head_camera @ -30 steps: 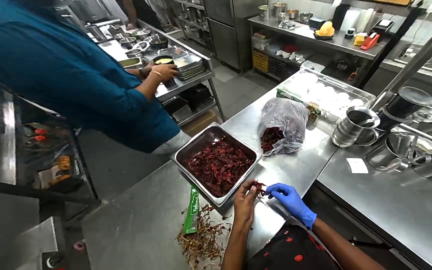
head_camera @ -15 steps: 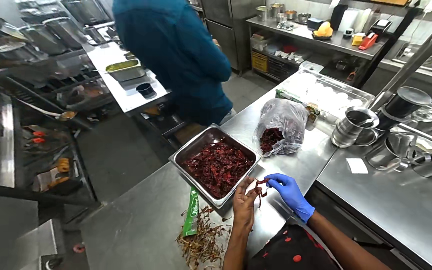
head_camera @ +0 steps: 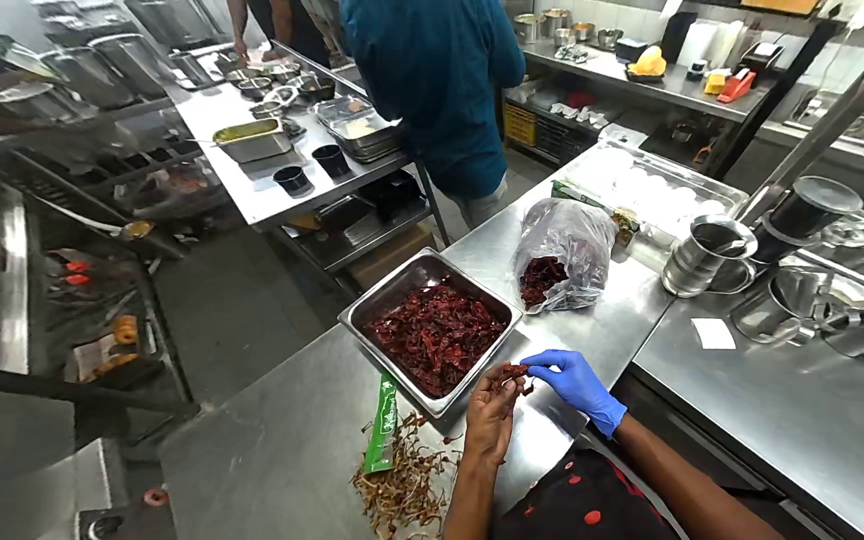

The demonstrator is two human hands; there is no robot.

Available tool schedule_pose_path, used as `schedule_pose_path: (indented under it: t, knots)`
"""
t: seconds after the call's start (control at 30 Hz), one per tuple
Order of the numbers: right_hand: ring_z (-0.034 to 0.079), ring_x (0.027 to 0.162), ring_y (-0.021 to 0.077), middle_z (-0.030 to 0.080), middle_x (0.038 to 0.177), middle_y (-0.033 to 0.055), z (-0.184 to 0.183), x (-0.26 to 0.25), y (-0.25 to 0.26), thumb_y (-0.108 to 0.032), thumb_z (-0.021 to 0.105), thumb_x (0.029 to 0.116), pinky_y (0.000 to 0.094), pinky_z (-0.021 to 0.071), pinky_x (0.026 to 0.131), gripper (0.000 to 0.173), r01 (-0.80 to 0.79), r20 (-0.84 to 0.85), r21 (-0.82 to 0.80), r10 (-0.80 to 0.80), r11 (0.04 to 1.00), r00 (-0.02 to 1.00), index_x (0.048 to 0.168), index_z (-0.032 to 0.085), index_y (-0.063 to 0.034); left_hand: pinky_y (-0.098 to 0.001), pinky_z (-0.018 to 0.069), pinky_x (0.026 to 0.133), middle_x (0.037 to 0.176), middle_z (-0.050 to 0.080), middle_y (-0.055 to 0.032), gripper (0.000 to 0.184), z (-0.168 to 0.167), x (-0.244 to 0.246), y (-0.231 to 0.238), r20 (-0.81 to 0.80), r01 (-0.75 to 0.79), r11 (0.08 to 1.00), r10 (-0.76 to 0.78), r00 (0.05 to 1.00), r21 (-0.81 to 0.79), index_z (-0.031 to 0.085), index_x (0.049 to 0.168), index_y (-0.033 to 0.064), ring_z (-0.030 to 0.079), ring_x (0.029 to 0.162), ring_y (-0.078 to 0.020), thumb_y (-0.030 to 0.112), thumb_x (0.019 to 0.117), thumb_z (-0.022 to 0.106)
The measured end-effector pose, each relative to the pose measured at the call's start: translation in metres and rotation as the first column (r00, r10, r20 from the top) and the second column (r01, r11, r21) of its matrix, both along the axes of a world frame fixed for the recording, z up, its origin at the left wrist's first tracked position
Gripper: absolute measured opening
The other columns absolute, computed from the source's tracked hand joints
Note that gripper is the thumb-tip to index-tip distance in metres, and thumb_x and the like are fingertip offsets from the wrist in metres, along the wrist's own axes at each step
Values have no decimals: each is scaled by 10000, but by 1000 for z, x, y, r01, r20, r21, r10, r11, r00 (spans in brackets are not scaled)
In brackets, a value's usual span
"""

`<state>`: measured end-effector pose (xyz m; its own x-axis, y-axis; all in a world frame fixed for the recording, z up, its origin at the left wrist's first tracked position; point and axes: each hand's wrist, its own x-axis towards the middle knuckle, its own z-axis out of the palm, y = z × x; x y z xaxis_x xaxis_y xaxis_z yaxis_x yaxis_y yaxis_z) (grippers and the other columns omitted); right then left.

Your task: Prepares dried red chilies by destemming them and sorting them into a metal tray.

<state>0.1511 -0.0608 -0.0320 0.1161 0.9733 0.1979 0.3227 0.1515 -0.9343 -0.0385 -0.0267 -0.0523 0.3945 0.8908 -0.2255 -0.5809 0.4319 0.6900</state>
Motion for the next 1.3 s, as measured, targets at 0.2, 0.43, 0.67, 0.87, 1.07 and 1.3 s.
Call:
schedule_pose_path:
  t: [0.2, 0.43, 0.67, 0.87, 1.07, 1.3]
  knots:
    - [706, 945, 62, 760, 1000, -39, 4, 7, -1, -101, 750, 920, 306, 605, 883, 111, -65, 109, -1, 65, 998, 992, 1009, 804, -139, -450, 572, 943, 1146, 680, -239, 393, 4, -6, 5, -254, 214, 941, -147, 956, 263, 646, 1296, -4, 692, 1002, -308, 129, 935, 726]
    - [710, 860, 47, 762, 927, -46, 18, 3, -5, -110, 768, 904, 295, 611, 826, 121, -112, 179, 31, 105, 993, 978, 1020, 794, -132, -308, 550, 609, 898, 687, -169, 254, 25, 2, 9, -497, 263, 949, -146, 855, 174, 661, 1219, 17, 634, 668, -198, 113, 984, 676]
    - [683, 901, 57, 748, 930, -72, 23, -4, -9, -146, 746, 922, 307, 568, 864, 76, -75, 267, 117, 42, 990, 963, 985, 789, -155, -217, 315, 433, 595, 431, 16, 324, 38, 9, 4, -546, 296, 955, -233, 805, 29, 579, 953, 80, 368, 462, -66, 371, 1078, 513]
    - [661, 930, 81, 724, 953, -73, 21, -3, -8, -218, 717, 950, 353, 533, 885, 103, -101, 430, 187, 11, 977, 903, 1033, 767, -183, -227, 331, 443, 603, 467, -23, 216, 36, 10, 6, -414, 167, 974, -90, 906, 154, 543, 869, 78, 382, 463, -74, 200, 1007, 655]
    - [638, 834, 96, 684, 857, -45, 22, -5, -4, -411, 522, 1058, 354, 514, 786, 339, -123, 401, 51, 92, 991, 911, 971, 738, -165, -268, 410, 483, 658, 557, -90, 181, 42, 17, 2, -406, 33, 949, 103, 908, 315, 594, 890, 34, 475, 511, -129, 149, 955, 719]
    - [573, 681, 133, 584, 705, 34, 13, -27, -2, -340, 488, 1084, 307, 503, 693, 432, -205, -403, -145, 131, 968, 906, 803, 643, -50, -269, 400, 473, 630, 516, -82, 163, 39, 20, -1, -359, -31, 927, 175, 917, 374, 590, 924, 11, 458, 498, -135, 142, 987, 666]
